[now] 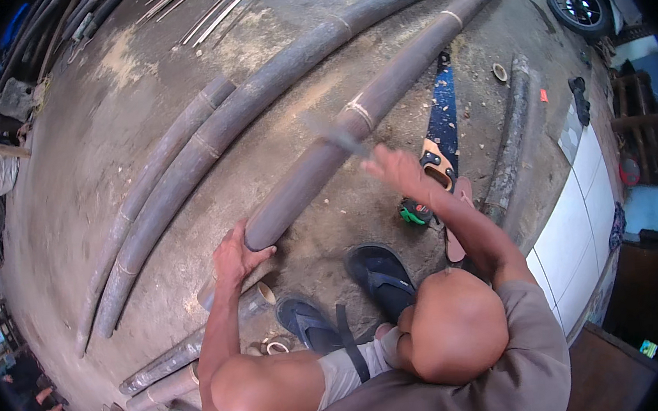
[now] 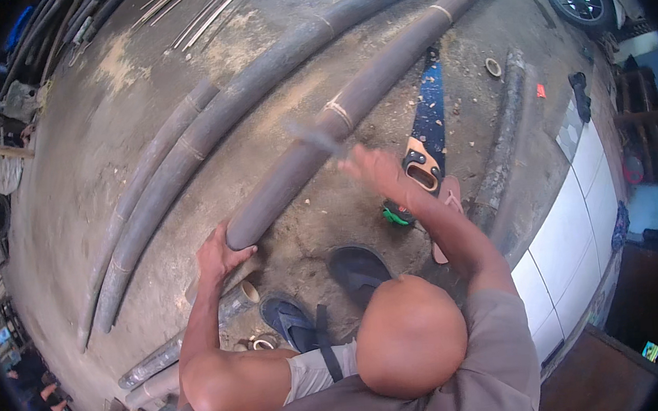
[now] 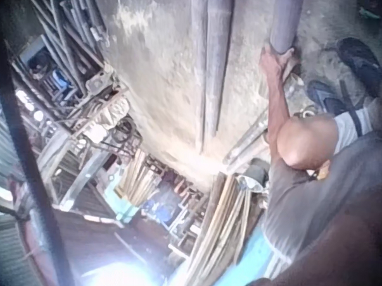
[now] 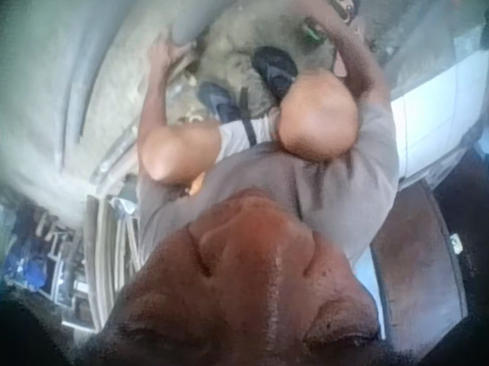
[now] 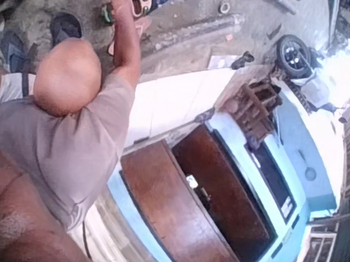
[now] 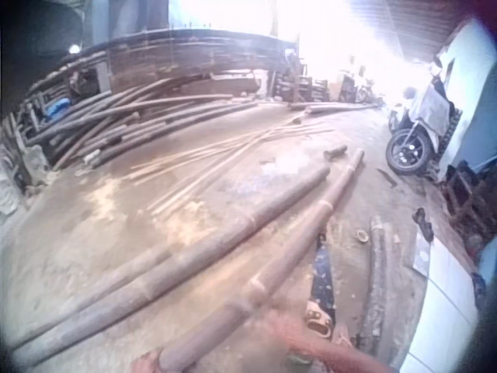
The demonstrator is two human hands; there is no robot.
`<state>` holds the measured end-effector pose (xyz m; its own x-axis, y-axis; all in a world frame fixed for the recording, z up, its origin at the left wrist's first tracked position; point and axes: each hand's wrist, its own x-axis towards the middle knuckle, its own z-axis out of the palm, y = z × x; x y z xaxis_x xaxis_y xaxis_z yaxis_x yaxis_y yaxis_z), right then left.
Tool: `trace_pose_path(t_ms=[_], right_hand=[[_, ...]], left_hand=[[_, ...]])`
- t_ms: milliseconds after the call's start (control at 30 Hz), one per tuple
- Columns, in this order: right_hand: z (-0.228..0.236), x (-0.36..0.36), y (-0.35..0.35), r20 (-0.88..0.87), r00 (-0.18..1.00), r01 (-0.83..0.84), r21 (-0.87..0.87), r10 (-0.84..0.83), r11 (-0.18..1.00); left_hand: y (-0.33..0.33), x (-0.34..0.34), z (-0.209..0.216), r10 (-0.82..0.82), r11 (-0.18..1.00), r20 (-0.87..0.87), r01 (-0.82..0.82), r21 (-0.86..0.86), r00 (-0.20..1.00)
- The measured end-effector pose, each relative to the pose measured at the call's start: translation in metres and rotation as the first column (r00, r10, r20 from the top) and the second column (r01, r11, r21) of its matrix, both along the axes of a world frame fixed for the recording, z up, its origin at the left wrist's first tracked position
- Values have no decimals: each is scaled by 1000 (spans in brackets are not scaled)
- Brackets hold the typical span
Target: The person smooths the surface of several bamboo poles using a hand saw, rotating each pole to work around its circumference. The person handles multiple poles one at a time, placing each smoothed pole aside after finishing.
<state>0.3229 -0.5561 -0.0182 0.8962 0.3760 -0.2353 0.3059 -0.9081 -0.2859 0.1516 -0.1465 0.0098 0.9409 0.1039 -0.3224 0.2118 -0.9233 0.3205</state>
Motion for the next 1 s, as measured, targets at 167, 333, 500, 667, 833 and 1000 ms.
trace_pose_path(t_ms=[167, 333, 500, 667, 833, 1000], right_hand=[[-13, 18, -11, 55, 954, 287, 129, -296, 949], [-26, 4, -8, 246, 969, -2, 5, 1, 1000], [-25, 29, -22, 146, 974, 157, 111, -172, 981], [-12, 16, -20, 114, 949, 276, 162, -296, 947], [-11, 4, 23, 58, 998, -38, -21, 39, 999], [-18, 48, -44, 33, 902, 420, 166, -430, 892]], left_hand=[[-8, -11, -2, -17, 996, 68, 11, 92, 998], [-5, -7, 3, -31, 998, 49, 28, 63, 998], [0, -6, -1, -31, 999, 46, 30, 42, 998], [-9, 5, 6, 3, 1000, -66, -4, -16, 998], [14, -8, -8, 4, 995, 22, -2, -104, 1000], [-28, -25, 2, 54, 980, 85, -69, 188, 995]])
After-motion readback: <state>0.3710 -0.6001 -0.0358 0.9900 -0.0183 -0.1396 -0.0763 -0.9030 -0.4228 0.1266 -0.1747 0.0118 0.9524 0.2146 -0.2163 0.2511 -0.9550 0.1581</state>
